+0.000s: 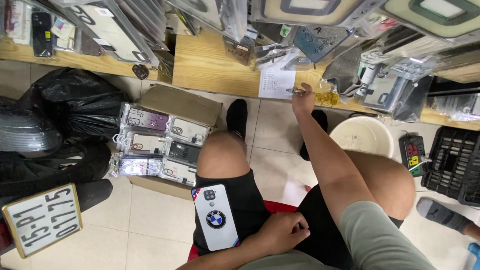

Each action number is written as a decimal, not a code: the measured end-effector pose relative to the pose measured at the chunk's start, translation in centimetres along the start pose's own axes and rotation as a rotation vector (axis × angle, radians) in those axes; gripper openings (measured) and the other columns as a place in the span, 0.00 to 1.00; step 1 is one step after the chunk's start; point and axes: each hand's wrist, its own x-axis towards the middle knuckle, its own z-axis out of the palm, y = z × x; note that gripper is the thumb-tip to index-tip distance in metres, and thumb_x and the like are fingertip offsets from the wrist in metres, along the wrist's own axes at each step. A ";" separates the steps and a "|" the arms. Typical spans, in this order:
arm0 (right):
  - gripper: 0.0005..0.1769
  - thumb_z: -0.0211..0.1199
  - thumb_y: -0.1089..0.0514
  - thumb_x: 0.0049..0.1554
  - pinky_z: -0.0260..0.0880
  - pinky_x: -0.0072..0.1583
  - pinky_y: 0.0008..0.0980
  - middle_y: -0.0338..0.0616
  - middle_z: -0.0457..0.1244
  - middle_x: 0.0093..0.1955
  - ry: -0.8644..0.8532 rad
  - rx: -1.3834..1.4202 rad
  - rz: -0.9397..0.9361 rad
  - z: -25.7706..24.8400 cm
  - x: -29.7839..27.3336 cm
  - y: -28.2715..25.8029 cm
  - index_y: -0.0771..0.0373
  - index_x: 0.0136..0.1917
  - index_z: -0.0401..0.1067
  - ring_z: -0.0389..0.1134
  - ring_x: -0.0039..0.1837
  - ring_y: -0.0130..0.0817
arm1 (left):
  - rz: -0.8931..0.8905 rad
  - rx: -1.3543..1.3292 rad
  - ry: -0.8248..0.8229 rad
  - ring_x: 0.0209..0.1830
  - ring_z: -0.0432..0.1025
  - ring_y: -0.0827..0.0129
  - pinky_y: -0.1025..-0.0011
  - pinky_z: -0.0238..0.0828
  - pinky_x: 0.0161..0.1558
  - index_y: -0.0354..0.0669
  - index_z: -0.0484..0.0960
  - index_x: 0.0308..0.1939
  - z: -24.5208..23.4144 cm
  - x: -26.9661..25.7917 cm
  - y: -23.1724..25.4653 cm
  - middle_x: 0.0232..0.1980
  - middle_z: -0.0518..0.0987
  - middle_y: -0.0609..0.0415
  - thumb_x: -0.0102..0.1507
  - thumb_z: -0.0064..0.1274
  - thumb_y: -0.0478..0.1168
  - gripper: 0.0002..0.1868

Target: Clean phone cases with a cloth, place them into plastic sleeves, and record information on a notepad.

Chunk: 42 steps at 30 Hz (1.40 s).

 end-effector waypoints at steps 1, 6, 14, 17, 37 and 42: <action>0.29 0.49 0.61 0.59 0.74 0.54 0.45 0.37 0.74 0.59 0.000 -0.001 0.005 -0.4 -0.5 -0.6 0.47 0.72 0.68 0.74 0.58 0.43 | -0.003 -0.001 -0.004 0.41 0.79 0.63 0.62 0.70 0.43 0.49 0.83 0.50 -0.1 0.0 0.1 0.40 0.84 0.55 0.69 0.51 0.51 0.14; 0.41 0.61 0.51 0.66 0.72 0.43 0.41 0.41 0.67 0.43 -0.258 0.006 0.156 -2.6 -4.3 -6.3 0.47 0.87 0.48 0.68 0.41 0.37 | 0.003 0.018 -0.027 0.45 0.79 0.62 0.60 0.72 0.44 0.46 0.81 0.53 0.0 -0.1 0.1 0.44 0.84 0.54 0.70 0.48 0.50 0.16; 0.14 0.65 0.55 0.63 0.75 0.41 0.37 0.42 0.71 0.41 -0.297 -0.043 -0.011 -1.7 -8.2 -2.9 0.55 0.62 0.80 0.71 0.36 0.33 | 0.109 0.089 0.061 0.43 0.79 0.59 0.60 0.71 0.43 0.46 0.82 0.50 1.8 0.4 -1.8 0.41 0.84 0.53 0.68 0.52 0.46 0.12; 0.12 0.67 0.48 0.63 0.66 0.42 0.40 0.40 0.66 0.34 -0.285 -0.126 -0.036 -2.2 -10.8 -2.8 0.55 0.43 0.75 0.66 0.38 0.32 | 0.105 0.111 0.074 0.45 0.79 0.58 0.59 0.72 0.45 0.47 0.82 0.51 2.3 0.2 -2.1 0.43 0.85 0.53 0.68 0.53 0.45 0.11; 0.16 0.62 0.51 0.69 0.68 0.55 0.34 0.46 0.72 0.44 -0.400 -0.535 -0.537 -26.6 -20.1 -8.7 0.59 0.66 0.79 0.72 0.45 0.35 | 0.028 0.035 1.315 0.64 0.66 0.42 0.44 0.62 0.60 0.46 0.67 0.73 -5.9 -13.3 -7.1 0.64 0.75 0.43 0.68 0.45 0.63 0.36; 0.16 0.64 0.49 0.75 0.63 0.64 0.40 0.48 0.72 0.54 -0.036 -0.598 -0.822 -34.2 -21.7 -1.4 0.56 0.70 0.81 0.72 0.60 0.39 | 0.152 -0.362 1.268 0.39 0.75 0.67 0.65 0.71 0.49 0.53 0.74 0.68 -7.2 -13.0 -7.2 0.40 0.78 0.63 0.61 0.63 0.45 0.31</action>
